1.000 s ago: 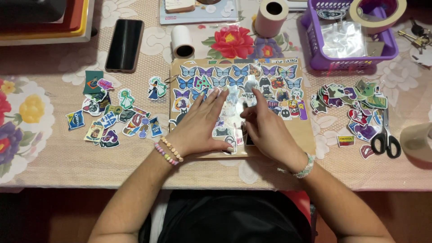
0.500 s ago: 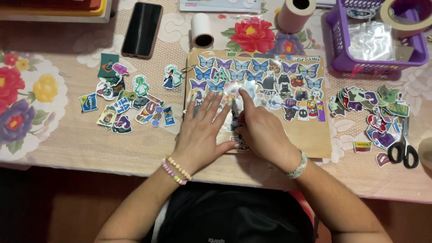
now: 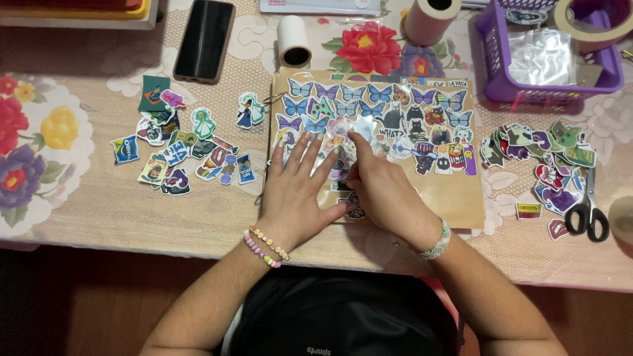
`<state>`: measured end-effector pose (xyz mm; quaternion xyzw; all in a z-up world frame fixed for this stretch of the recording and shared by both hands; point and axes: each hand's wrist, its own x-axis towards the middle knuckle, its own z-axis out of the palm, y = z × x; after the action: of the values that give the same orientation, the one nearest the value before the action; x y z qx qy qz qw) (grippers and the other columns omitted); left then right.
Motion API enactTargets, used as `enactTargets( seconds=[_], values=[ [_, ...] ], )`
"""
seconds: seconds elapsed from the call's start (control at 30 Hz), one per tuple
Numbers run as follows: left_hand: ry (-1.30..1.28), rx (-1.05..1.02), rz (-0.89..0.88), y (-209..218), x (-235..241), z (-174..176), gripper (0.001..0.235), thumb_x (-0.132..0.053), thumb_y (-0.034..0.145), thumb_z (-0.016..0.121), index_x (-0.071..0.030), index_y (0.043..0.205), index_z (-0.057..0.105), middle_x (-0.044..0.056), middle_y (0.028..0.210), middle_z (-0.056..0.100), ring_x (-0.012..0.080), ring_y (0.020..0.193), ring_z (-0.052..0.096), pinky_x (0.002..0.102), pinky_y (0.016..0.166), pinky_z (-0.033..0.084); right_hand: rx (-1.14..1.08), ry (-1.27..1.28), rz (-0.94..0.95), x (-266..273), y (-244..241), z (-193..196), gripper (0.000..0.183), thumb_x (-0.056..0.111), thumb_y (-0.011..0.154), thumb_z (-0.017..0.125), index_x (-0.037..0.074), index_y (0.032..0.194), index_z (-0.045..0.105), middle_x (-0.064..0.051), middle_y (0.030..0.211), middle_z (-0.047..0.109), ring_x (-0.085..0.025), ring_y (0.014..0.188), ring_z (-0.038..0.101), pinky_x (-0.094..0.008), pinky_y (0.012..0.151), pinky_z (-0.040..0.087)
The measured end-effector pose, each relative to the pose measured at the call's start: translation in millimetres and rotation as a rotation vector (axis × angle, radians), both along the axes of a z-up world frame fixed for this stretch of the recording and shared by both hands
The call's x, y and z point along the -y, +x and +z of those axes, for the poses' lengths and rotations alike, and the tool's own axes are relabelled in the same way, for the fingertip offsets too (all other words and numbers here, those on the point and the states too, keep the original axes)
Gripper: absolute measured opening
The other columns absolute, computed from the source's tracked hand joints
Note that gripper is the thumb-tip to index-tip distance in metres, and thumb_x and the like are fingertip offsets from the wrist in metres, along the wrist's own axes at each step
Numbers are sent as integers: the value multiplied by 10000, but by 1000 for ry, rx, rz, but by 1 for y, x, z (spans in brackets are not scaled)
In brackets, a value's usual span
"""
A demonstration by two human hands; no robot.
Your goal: The person applies various stickers to a brown paper package, smoothing them down with their hands. They then use scissors to cut a small piece of tape and apply it to the package.
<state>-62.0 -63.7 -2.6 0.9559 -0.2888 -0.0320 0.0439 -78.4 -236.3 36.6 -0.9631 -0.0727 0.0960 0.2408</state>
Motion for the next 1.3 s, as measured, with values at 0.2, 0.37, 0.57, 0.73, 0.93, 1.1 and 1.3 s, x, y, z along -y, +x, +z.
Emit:
enactTargets(
  seconds=[0.2,0.37,0.57,0.73,0.93,1.1,1.3],
  values=[
    [27,-11,4,-1,0,1,928,-805,817,445,-241,1546,340,111,1647,241,296,1544,62,563,1219,-30,23,51,-10,-1,-3,1,748,-67,838,615,-62,1513,294,-134,901,737,-371,833,701,-521,781,557],
    [42,-13,14,0,1,0,957,-846,801,407,-246,1544,343,103,1645,247,298,1544,61,558,1216,-19,17,74,0,-1,-8,10,763,-64,833,617,-64,1514,273,-154,912,729,-401,837,698,-566,778,544],
    [-231,226,-60,-4,-9,8,1101,-846,758,540,-88,1541,379,214,1551,383,415,1496,231,599,1182,161,212,355,-127,42,-10,54,796,-82,843,676,-48,1523,266,-233,913,694,-461,844,701,-581,791,547],
    [-417,397,-84,-26,-19,10,665,-594,931,590,-29,1280,593,182,1338,622,383,1332,502,529,1078,410,169,572,-259,89,-6,75,754,-123,911,622,0,1534,216,-150,930,618,-231,892,638,-329,831,547],
    [-516,337,-281,-47,-12,-25,432,-424,952,641,-33,1137,641,188,1212,636,400,1245,564,519,1039,447,-5,452,-236,115,18,22,821,-52,811,737,52,1511,321,-124,906,716,-225,842,703,-331,817,554],
    [-533,349,-388,-50,-7,-46,468,-414,964,614,-41,1247,607,191,1280,584,412,1277,549,513,1027,454,-74,442,-235,118,23,15,848,-6,804,770,30,1536,343,-133,884,744,-251,789,699,-344,799,530],
    [-535,355,-374,-51,-7,-40,425,-365,971,622,-28,1228,606,198,1256,589,413,1263,557,507,1039,444,-135,345,-233,111,27,8,806,45,768,803,67,1484,432,-114,873,754,-273,792,723,-380,725,573]
  ],
)
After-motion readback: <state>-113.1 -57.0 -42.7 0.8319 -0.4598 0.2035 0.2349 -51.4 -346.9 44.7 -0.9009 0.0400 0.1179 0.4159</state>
